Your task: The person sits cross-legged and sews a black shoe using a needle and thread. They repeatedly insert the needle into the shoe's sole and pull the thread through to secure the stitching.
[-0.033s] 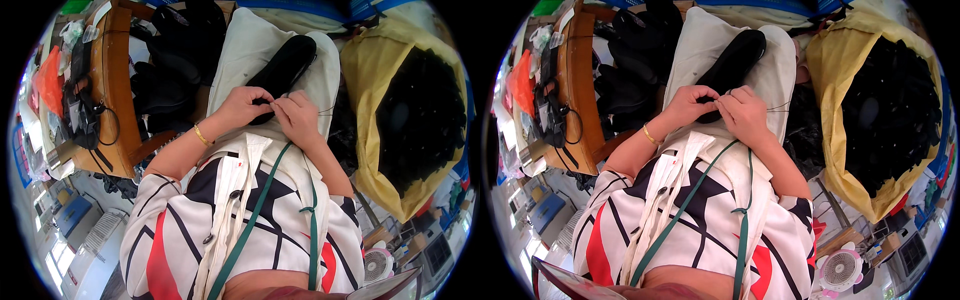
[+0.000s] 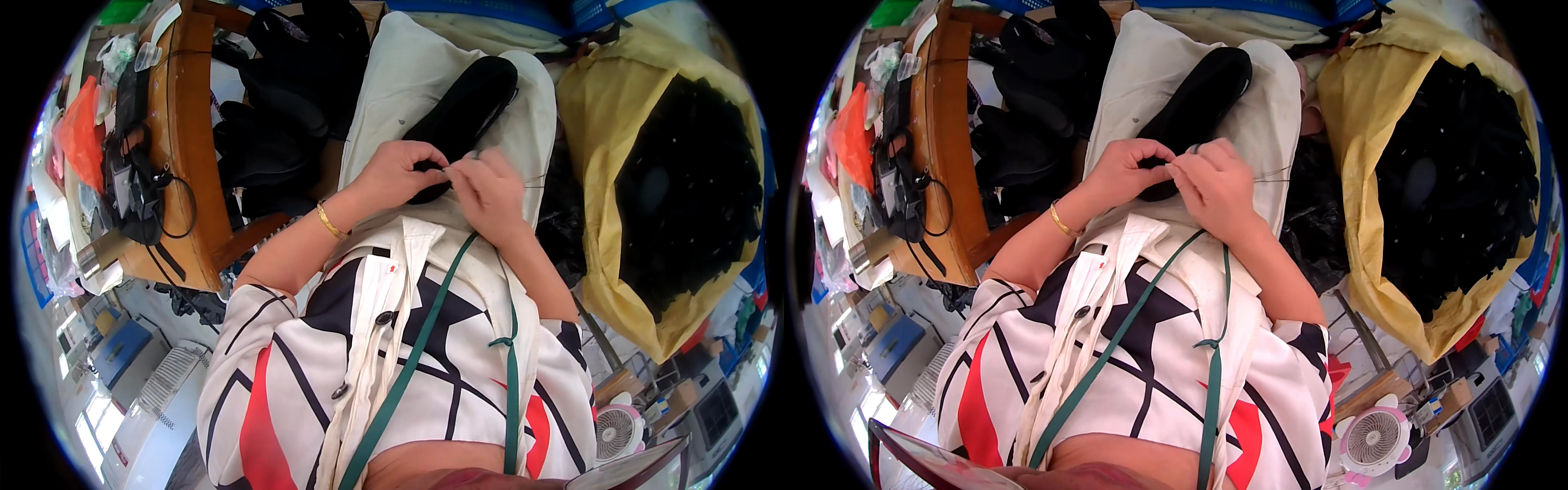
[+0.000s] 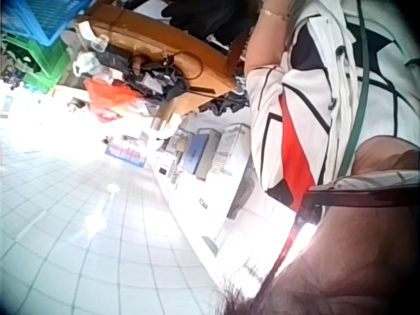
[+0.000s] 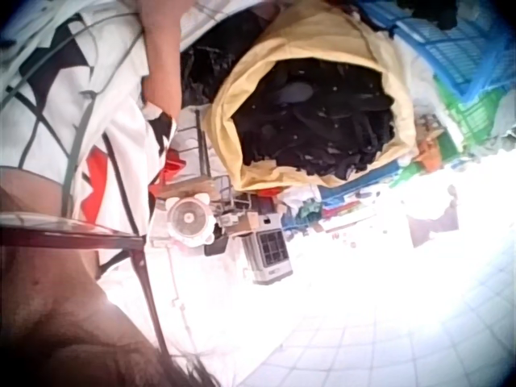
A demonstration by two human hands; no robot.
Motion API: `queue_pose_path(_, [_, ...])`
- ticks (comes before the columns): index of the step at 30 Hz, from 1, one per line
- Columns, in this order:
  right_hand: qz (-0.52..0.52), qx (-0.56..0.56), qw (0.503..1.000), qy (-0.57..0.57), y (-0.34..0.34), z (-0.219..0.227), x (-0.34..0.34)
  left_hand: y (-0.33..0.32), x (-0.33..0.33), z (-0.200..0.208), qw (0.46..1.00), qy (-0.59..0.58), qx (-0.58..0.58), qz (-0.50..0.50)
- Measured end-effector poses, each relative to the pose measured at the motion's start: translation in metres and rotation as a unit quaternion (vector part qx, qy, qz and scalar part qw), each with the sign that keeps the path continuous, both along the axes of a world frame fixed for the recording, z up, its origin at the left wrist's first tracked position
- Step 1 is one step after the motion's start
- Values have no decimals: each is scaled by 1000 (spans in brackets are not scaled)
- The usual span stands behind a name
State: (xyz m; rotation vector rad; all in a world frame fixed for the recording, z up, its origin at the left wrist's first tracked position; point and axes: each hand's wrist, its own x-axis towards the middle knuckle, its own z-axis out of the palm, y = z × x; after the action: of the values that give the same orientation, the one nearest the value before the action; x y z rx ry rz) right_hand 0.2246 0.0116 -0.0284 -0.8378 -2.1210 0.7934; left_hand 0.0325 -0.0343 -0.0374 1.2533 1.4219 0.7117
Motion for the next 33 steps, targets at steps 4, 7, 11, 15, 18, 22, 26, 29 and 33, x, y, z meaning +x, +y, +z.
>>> queue_pose_path(4, [-17,-369,905,211,0,31,4,-3,-2,4,998,32,34,-47])
queue_pose_path(7, [-20,-663,687,298,6,30,34,-5,-6,9,990,75,91,-83])
queue_pose_path(11, [-141,-511,727,437,23,62,93,-23,-15,6,972,131,169,-99])
queue_pose_path(15, [-193,-429,564,679,47,87,204,-21,-15,-1,969,109,205,-84])
queue_pose_path(18, [-205,-327,602,699,58,74,317,-19,-11,-1,967,111,216,-74])
queue_pose_path(22, [-276,-198,668,662,56,39,433,-16,-5,-1,968,102,214,-78])
queue_pose_path(26, [-413,-151,738,513,67,44,273,-23,-3,-3,973,100,205,-42])
queue_pose_path(29, [-329,-276,828,360,46,14,178,-27,-5,-10,958,111,258,-54])
queue_pose_path(33, [-70,-485,865,107,0,-1,59,-31,-3,-13,957,96,270,-31])
